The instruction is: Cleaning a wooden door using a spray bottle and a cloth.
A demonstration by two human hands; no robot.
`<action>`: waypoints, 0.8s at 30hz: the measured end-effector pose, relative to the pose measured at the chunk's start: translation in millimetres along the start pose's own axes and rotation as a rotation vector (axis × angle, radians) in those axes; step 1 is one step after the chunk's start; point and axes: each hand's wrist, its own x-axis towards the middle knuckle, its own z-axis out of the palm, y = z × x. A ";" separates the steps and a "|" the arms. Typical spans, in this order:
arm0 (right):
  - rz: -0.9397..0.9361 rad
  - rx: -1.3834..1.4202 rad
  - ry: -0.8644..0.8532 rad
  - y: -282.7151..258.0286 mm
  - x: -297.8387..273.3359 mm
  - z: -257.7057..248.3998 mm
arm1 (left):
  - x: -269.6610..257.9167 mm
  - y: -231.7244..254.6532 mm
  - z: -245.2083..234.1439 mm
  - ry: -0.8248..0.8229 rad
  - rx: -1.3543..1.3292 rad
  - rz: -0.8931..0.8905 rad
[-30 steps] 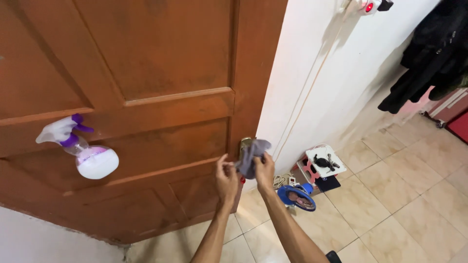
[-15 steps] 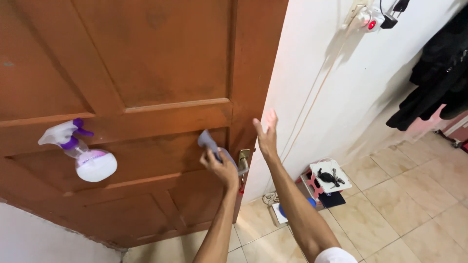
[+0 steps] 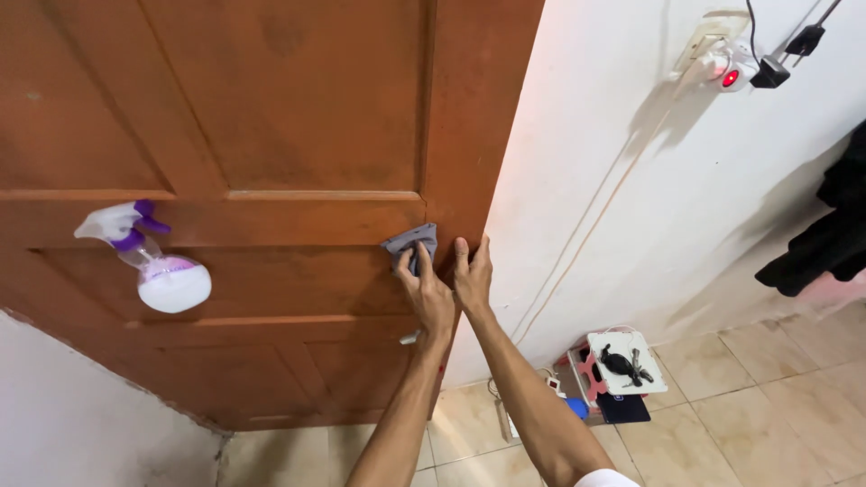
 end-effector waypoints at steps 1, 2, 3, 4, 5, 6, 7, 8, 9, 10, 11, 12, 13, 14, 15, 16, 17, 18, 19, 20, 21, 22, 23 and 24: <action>0.000 -0.002 -0.007 -1.1 -0.4 -2.9 | -8.3 -3.8 -0.7 0.004 0.002 -0.006; -0.004 0.014 -0.021 -3.2 2.6 -3.7 | -12.6 -8.4 0.0 -0.032 0.035 0.060; -0.007 0.029 -0.034 -5.3 5.5 -4.5 | -16.9 -12.9 0.7 -0.068 0.068 0.126; -0.009 0.031 -0.036 -1.6 7.7 -6.1 | -21.6 -11.1 1.5 -0.065 0.070 0.126; -0.026 0.006 -0.059 2.4 9.9 -7.3 | -26.3 -9.9 2.3 -0.105 0.030 0.075; -0.035 -0.023 -0.089 7.3 6.1 -9.2 | -36.1 -8.7 -0.8 -0.149 -0.005 0.015; -0.029 -0.024 -0.097 9.1 4.9 -9.2 | -38.1 -14.5 5.6 -0.150 0.001 0.006; -0.034 -0.058 -0.094 10.4 5.1 -8.8 | -38.3 -20.6 12.8 -0.179 0.049 0.013; -0.039 -0.093 -0.091 11.4 5.3 -8.5 | -38.4 -26.4 19.6 -0.208 0.097 0.020; -0.040 -0.092 -0.092 10.9 5.9 -8.6 | -33.3 -26.1 22.4 -0.207 0.098 0.020; -0.050 -0.057 -0.098 10.0 6.3 -8.6 | -28.0 -25.7 25.0 -0.222 0.081 0.113; -0.064 -0.025 -0.104 9.2 8.6 -10.0 | -22.3 -24.0 29.5 -0.234 0.060 0.206; -0.068 -0.027 -0.105 -0.2 9.2 -13.4 | -27.9 -25.5 30.7 -0.231 0.057 0.206; -0.104 -0.002 -0.113 -10.0 8.8 -15.1 | -32.9 -28.3 30.4 -0.268 0.098 0.209; -0.141 0.024 -0.122 -19.6 8.5 -17.0 | -38.0 -31.1 30.2 -0.305 0.139 0.211; -0.142 0.024 -0.118 -17.9 9.4 -18.5 | -46.7 -36.9 34.7 -0.306 0.137 0.215; -0.182 0.027 -0.128 -15.9 10.4 -20.0 | -55.5 -42.9 39.4 -0.346 0.148 0.165; -0.219 0.028 -0.141 -13.5 9.7 -22.5 | -66.5 -48.3 43.2 -0.389 0.160 0.111; -0.217 0.026 -0.139 -13.3 9.2 -24.1 | -60.3 -40.5 38.6 -0.391 0.158 0.111; -0.200 0.001 -0.150 -13.6 10.7 -25.0 | -51.7 -33.0 35.4 -0.392 0.137 0.127; -0.182 -0.024 -0.161 -14.0 12.1 -25.8 | -43.0 -25.6 31.9 -0.393 0.116 0.143; -0.183 -0.025 -0.161 -12.2 11.9 -25.6 | -33.7 -24.0 32.4 -0.393 0.116 0.143; -0.217 -0.039 -0.159 -10.4 11.7 -25.4 | -24.4 -22.4 32.9 -0.360 0.143 0.181; -0.248 -0.052 -0.156 -8.8 10.3 -24.2 | -15.1 -21.7 32.0 -0.329 0.172 0.220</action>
